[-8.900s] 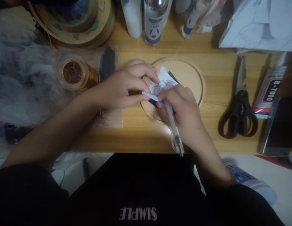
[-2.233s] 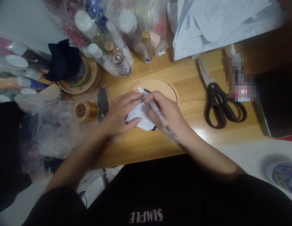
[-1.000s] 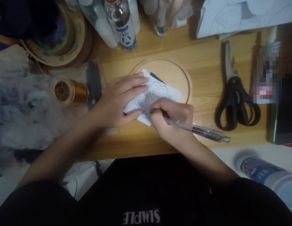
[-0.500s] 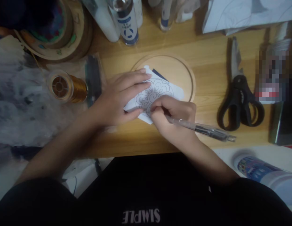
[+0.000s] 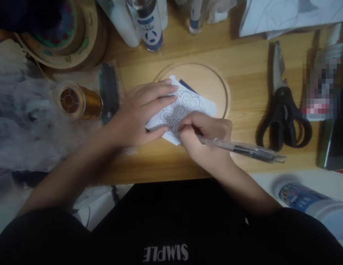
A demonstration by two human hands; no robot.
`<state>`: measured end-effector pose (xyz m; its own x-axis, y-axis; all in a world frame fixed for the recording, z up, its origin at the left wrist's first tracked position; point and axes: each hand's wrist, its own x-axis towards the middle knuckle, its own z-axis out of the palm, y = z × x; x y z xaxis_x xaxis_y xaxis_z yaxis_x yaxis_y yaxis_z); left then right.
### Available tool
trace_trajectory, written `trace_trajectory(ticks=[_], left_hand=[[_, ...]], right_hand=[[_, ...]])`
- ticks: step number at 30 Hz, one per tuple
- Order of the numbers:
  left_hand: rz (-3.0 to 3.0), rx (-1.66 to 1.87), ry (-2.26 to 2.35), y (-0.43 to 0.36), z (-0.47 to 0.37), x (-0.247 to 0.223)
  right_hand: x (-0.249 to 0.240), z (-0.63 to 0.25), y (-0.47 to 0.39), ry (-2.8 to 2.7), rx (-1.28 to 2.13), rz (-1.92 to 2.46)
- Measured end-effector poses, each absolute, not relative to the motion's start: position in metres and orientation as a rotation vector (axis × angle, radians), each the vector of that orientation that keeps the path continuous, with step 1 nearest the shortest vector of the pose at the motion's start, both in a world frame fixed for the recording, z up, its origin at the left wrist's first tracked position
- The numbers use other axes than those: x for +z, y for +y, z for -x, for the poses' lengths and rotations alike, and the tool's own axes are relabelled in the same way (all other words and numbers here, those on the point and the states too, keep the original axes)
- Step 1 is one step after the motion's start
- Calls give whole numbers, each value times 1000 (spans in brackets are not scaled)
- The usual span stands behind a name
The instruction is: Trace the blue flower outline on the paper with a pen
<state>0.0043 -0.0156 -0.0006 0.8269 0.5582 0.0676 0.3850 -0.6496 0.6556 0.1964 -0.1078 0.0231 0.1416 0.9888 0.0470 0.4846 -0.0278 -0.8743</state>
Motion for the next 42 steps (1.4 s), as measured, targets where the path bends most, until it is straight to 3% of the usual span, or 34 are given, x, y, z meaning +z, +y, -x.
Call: trace_trajectory(ticks=[42], left_hand=[[-2386, 306, 716, -16, -6, 2]], right_hand=[[23, -198, -107, -1506, 767, 1612]])
